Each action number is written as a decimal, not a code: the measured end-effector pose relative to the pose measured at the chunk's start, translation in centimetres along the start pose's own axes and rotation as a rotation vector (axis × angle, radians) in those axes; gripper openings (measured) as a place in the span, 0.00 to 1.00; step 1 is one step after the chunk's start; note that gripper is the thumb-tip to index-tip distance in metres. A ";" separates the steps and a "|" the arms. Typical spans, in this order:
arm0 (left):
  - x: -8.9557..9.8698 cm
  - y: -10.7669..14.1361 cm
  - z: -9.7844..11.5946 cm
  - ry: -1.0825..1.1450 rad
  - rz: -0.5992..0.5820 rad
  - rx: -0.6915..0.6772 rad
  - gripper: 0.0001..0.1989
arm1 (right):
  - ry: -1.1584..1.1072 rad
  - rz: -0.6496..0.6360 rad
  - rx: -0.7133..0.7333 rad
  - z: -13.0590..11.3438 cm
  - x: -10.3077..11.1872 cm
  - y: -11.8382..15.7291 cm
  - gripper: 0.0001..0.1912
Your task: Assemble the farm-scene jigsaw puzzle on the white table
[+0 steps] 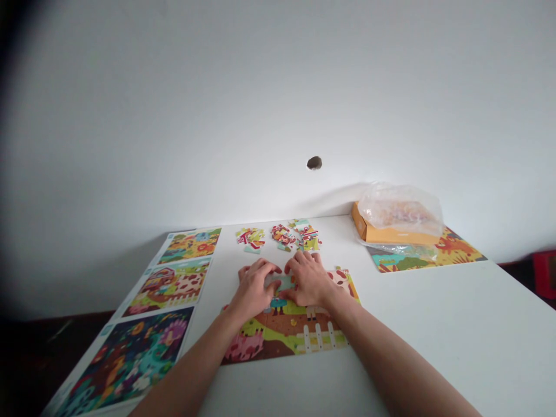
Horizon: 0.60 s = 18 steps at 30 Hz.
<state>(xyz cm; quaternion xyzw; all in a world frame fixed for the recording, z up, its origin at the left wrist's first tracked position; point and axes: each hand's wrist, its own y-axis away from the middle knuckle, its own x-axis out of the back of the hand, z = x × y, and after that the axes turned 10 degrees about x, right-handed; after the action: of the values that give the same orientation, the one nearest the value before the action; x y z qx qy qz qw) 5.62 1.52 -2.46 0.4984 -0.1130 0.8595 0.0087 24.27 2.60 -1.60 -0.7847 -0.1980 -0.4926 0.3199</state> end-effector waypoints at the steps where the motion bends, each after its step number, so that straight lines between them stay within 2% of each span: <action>1: -0.1 -0.1 -0.1 0.012 0.013 0.010 0.09 | 0.013 -0.010 -0.001 0.0 0.0 0.0 0.22; 8: -0.4 -0.9 -0.8 0.126 0.131 0.088 0.09 | -0.098 -0.015 0.039 0.2 -0.1 -0.1 0.19; 14: -0.5 -1.0 -0.9 0.147 0.146 0.063 0.10 | -0.198 0.053 0.075 0.1 -0.2 -0.3 0.19; 18: -0.6 -1.1 -1.0 0.187 0.162 0.078 0.10 | -0.239 0.064 0.120 -0.1 -0.3 -0.3 0.11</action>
<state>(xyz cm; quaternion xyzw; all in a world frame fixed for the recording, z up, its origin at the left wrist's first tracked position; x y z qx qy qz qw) 5.19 2.80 -3.21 0.4053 -0.1180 0.9038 -0.0697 23.88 2.72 -1.77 -0.8232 -0.2388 -0.3723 0.3560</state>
